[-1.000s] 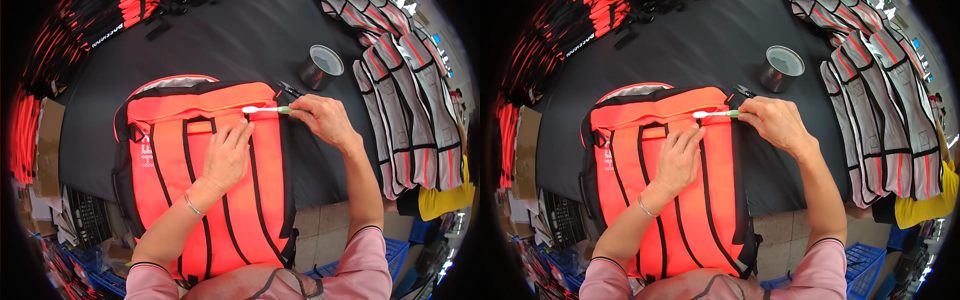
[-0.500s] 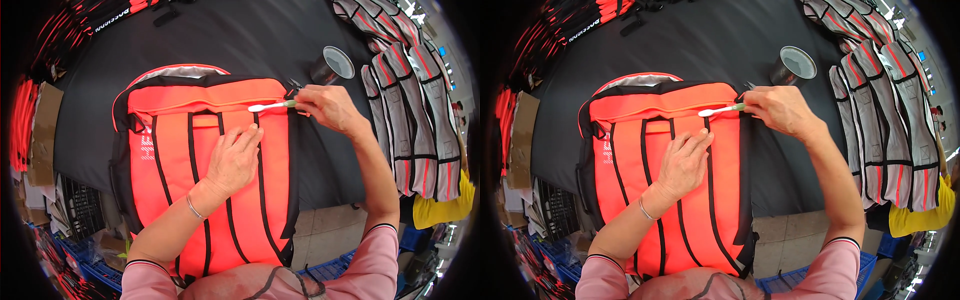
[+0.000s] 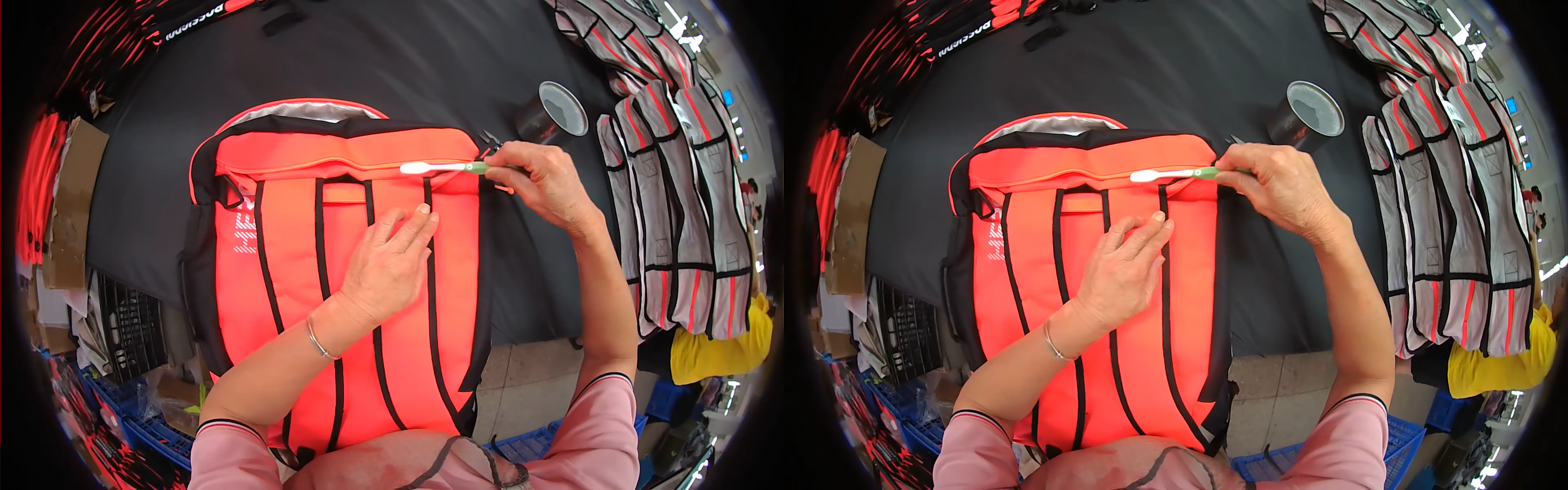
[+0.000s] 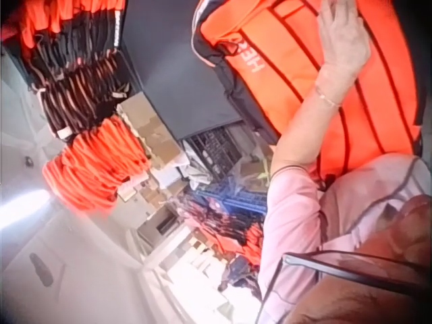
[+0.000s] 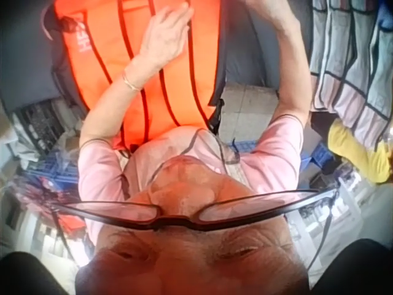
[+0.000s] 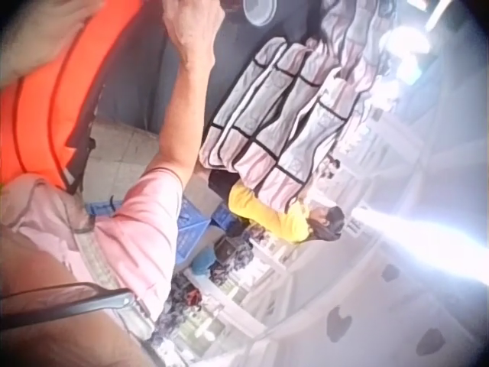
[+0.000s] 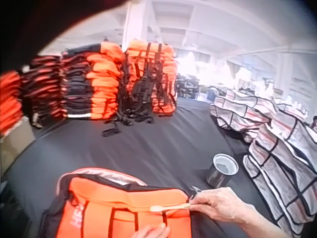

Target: Inspecting life vests for defects, trimming loose threads with nippers, and cleaning surfaces with a toothbrush before packing them into bags.

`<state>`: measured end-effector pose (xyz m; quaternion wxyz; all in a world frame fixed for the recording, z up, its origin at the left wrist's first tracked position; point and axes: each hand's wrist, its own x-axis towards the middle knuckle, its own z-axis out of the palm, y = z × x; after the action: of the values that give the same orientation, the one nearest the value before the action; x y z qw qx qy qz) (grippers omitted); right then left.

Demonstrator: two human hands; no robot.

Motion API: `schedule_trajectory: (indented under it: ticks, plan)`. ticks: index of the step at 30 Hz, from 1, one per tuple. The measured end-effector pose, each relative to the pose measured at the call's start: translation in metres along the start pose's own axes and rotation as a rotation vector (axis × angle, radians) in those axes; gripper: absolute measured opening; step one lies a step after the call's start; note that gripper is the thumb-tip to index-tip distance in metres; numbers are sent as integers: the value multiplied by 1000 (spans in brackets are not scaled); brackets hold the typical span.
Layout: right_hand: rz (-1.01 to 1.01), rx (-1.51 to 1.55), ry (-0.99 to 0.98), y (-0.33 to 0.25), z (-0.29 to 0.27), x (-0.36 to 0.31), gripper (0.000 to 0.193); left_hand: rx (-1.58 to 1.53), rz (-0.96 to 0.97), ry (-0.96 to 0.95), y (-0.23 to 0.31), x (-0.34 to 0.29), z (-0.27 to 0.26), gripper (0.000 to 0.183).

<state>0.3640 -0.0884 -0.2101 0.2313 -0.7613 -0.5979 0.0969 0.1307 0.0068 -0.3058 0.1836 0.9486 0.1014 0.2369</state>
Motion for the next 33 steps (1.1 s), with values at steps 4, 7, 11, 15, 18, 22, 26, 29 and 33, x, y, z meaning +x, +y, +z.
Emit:
schedule_trajectory:
  ticks: [4,7,11,15,18,22,26,29,33]
  plan:
    - [-124,-100,34,-5,16,9,16,1,-4,-9,2,-1,-2,48]
    - [-211,-156,39,-11,33,20,17,1,-12,-7,4,0,-3,47]
    - [-254,-240,-36,-19,37,30,14,-36,-22,6,3,0,-2,45]
    - [-249,-240,-54,-21,31,29,14,-31,-21,27,6,0,-5,41]
    - [-191,-270,-85,-29,38,36,15,-74,-50,28,3,0,-6,40]
    - [-109,-191,-94,-21,37,28,17,239,-52,60,-15,-22,-51,48]
    - [-80,-158,-49,-16,22,19,17,222,-267,-41,-48,-58,-80,64]
    - [62,46,-49,-20,3,23,10,206,-297,-48,-47,-69,-76,66]
    - [-15,140,36,-34,19,38,9,172,-318,-23,-49,-70,-75,63]
